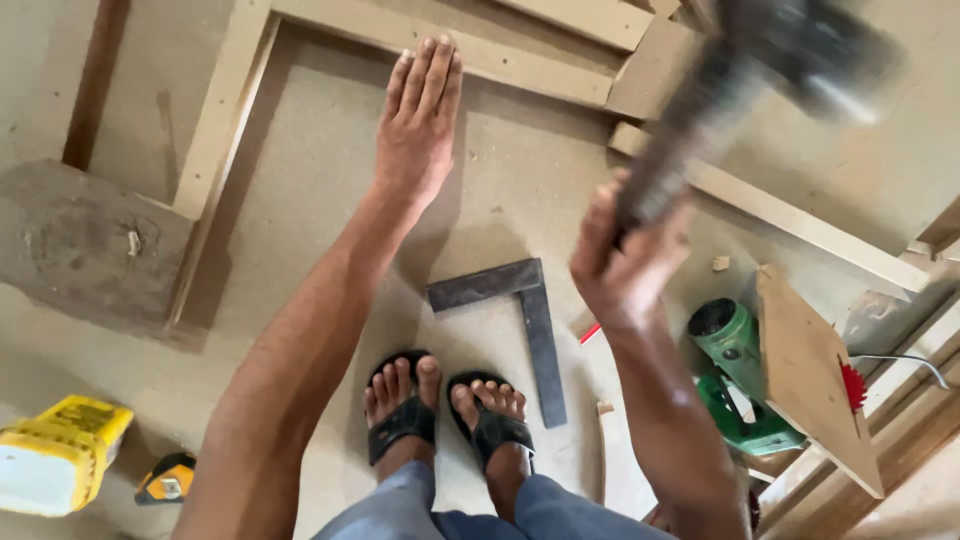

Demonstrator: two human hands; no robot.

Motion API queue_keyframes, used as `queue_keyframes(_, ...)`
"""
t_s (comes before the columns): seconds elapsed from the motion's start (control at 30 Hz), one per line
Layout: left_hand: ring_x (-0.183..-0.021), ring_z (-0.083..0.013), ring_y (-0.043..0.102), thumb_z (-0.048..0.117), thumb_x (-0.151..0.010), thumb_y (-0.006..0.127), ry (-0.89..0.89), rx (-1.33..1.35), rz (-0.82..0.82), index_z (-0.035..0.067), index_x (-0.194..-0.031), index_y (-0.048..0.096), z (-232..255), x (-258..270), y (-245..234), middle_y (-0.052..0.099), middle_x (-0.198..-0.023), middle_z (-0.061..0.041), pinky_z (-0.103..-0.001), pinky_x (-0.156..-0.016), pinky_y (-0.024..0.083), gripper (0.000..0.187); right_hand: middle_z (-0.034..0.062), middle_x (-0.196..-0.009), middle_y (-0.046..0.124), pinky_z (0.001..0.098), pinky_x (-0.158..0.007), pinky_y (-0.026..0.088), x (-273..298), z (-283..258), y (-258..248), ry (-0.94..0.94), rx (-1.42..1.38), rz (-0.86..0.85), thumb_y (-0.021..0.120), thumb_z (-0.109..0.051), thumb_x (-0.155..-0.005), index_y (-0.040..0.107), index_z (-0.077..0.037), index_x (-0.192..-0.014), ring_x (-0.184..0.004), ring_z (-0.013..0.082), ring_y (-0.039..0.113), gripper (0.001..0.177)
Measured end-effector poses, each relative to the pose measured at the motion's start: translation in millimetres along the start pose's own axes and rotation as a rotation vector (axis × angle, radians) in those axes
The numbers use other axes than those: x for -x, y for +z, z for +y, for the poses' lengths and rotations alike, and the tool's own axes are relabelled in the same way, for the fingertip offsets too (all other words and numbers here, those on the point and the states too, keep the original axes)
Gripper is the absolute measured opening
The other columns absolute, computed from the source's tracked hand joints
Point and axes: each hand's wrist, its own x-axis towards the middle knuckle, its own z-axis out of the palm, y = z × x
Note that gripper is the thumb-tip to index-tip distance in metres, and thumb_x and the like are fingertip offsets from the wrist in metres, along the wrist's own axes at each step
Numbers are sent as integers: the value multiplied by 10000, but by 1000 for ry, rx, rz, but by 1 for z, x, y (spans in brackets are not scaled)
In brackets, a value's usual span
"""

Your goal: The person marks a wood board using a pencil and a square, cuts the wood with a circular saw, and hammers nails into pieces of wood to assemble a frame.

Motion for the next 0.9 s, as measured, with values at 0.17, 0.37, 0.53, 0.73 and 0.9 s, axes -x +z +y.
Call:
queue_keyframes(0.17,-1571,-316,308,-44,-988,582,-12,43,-2,-57,-1575,443,-4,6,3,354,-1674,-187,-478,-1324,214,603,210,-798,630,445,-579,522,-18,16,38,-197,253,-149,658,-163,-1017,493,84,-1235,-642,365,648,368)
queue_keyframes(0.37,-1580,-299,299,-65,-976,587,-13,-23,0,-32,-1573,447,-6,13,5,350,-1684,-170,-471,-1327,197,614,175,-783,674,423,-585,534,0,28,20,-70,296,-92,657,-185,-1070,435,161,-1374,-632,288,670,512)
queue_keyframes(0.53,-1574,-312,290,-50,-959,614,-3,0,-14,-51,-1576,449,-11,3,12,355,-1675,-183,-479,-1319,198,639,241,-787,620,455,-547,549,11,23,10,-214,286,77,592,-140,-1019,524,80,-1086,-595,329,650,241)
queue_keyframes(0.73,-1603,-287,264,-5,-997,655,-2,-33,-16,-29,-1570,435,-7,1,-2,341,-1701,-159,-471,-1346,185,615,305,-872,657,559,-681,507,-24,79,54,55,410,-369,665,-200,-1044,468,80,-1263,-804,508,646,406)
queue_keyframes(0.9,-1546,-402,287,163,-1107,667,-35,84,-41,-34,-1605,378,-7,-3,12,347,-1657,-228,-530,-1311,210,609,310,-990,675,533,-784,554,-23,106,35,88,345,-214,628,-212,-1058,492,48,-1310,-890,467,697,386)
